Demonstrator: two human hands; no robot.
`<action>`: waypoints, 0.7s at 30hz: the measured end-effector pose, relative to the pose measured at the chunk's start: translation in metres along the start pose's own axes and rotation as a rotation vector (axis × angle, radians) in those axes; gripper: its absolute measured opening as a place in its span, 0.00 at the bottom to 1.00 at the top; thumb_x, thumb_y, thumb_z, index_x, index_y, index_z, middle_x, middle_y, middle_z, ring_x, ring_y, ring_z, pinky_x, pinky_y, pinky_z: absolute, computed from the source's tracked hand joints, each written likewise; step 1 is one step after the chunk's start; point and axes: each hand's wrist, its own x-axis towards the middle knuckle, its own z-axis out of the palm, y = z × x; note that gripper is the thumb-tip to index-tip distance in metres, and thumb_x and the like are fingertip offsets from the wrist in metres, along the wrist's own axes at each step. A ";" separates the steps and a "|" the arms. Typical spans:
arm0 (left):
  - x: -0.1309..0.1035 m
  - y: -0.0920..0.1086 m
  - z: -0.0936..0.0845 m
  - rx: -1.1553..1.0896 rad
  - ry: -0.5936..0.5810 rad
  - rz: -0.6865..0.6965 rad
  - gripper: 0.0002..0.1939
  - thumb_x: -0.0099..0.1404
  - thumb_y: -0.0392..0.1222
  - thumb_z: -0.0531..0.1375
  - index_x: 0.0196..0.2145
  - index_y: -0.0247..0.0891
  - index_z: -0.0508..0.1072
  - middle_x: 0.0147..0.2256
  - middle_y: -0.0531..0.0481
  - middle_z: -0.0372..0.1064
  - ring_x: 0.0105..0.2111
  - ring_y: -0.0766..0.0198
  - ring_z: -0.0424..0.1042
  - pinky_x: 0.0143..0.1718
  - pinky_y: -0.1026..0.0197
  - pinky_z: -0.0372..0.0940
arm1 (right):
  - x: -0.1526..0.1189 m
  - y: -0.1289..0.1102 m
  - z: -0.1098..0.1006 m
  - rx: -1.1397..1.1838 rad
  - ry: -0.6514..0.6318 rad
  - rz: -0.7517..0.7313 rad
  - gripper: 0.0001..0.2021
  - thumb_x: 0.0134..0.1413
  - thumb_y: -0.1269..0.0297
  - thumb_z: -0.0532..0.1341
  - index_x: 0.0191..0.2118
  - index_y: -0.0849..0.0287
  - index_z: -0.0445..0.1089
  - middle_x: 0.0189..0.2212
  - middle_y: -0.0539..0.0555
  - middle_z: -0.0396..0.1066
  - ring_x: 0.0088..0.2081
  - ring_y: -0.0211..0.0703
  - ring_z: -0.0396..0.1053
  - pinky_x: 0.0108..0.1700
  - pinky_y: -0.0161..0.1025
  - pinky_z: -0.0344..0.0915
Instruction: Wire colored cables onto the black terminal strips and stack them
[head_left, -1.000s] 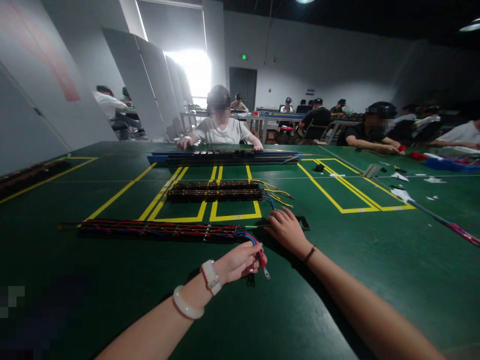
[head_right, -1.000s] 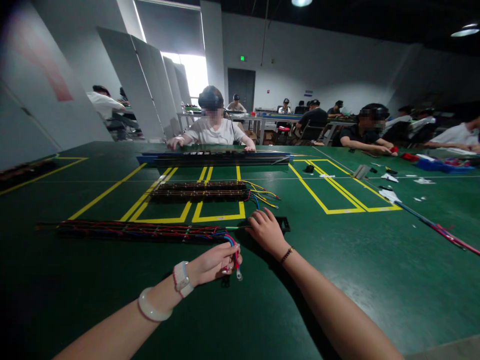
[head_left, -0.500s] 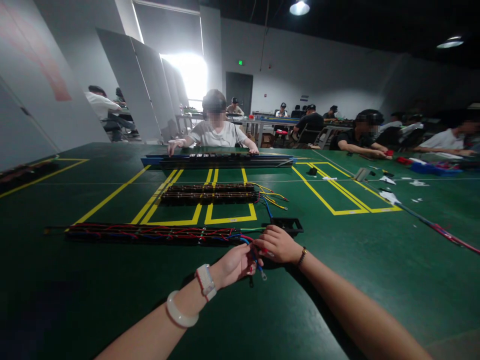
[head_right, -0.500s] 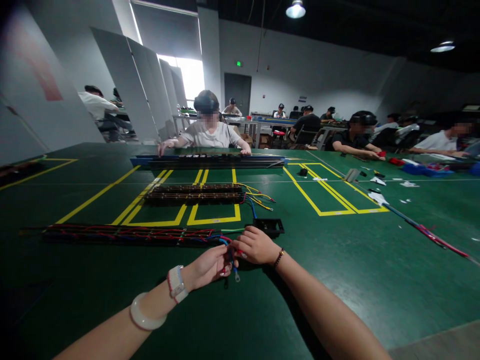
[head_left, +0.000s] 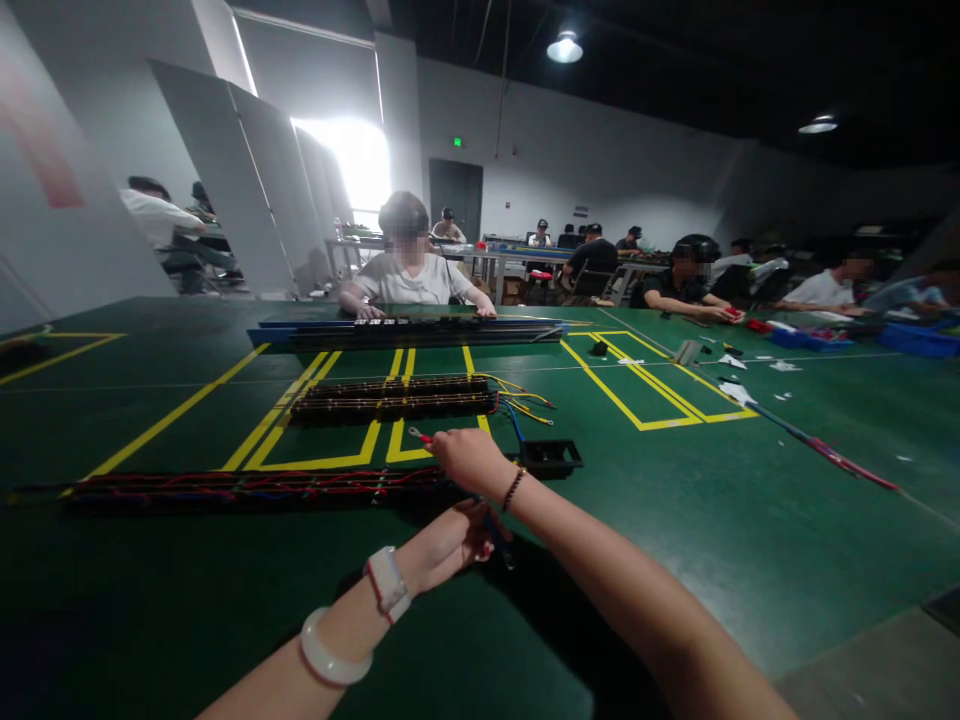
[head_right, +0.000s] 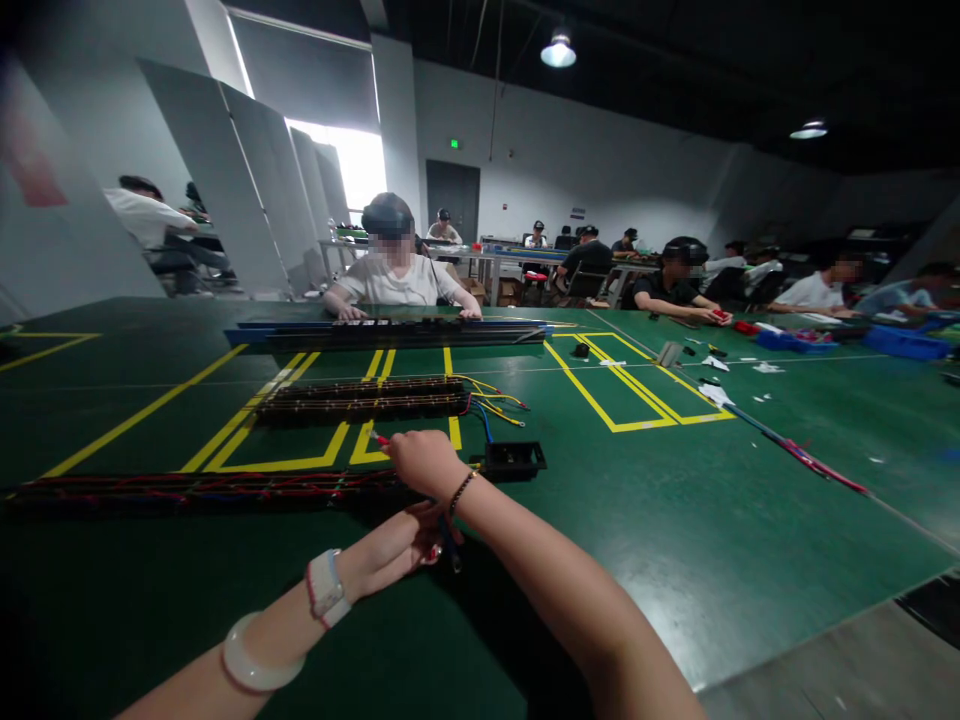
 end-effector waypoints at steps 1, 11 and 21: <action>0.000 0.000 0.000 0.000 0.004 -0.005 0.07 0.65 0.39 0.52 0.31 0.34 0.66 0.26 0.45 0.72 0.20 0.70 0.66 0.22 0.69 0.55 | 0.005 -0.004 0.002 -0.028 -0.017 -0.050 0.15 0.65 0.62 0.45 0.39 0.62 0.67 0.33 0.58 0.73 0.33 0.45 0.72 0.31 0.36 0.61; -0.004 0.002 0.004 0.001 0.026 0.005 0.07 0.66 0.35 0.49 0.32 0.33 0.64 0.26 0.44 0.72 0.18 0.72 0.66 0.22 0.69 0.58 | -0.032 0.037 0.010 0.181 0.179 -0.250 0.17 0.67 0.59 0.43 0.45 0.60 0.66 0.35 0.55 0.70 0.36 0.41 0.67 0.38 0.37 0.60; -0.008 0.019 -0.006 0.262 0.067 -0.025 0.10 0.65 0.45 0.54 0.34 0.35 0.62 0.27 0.45 0.73 0.17 0.72 0.67 0.17 0.71 0.55 | -0.076 0.074 0.054 -0.007 0.328 -0.182 0.13 0.61 0.64 0.53 0.50 0.59 0.66 0.37 0.57 0.70 0.40 0.45 0.64 0.47 0.44 0.56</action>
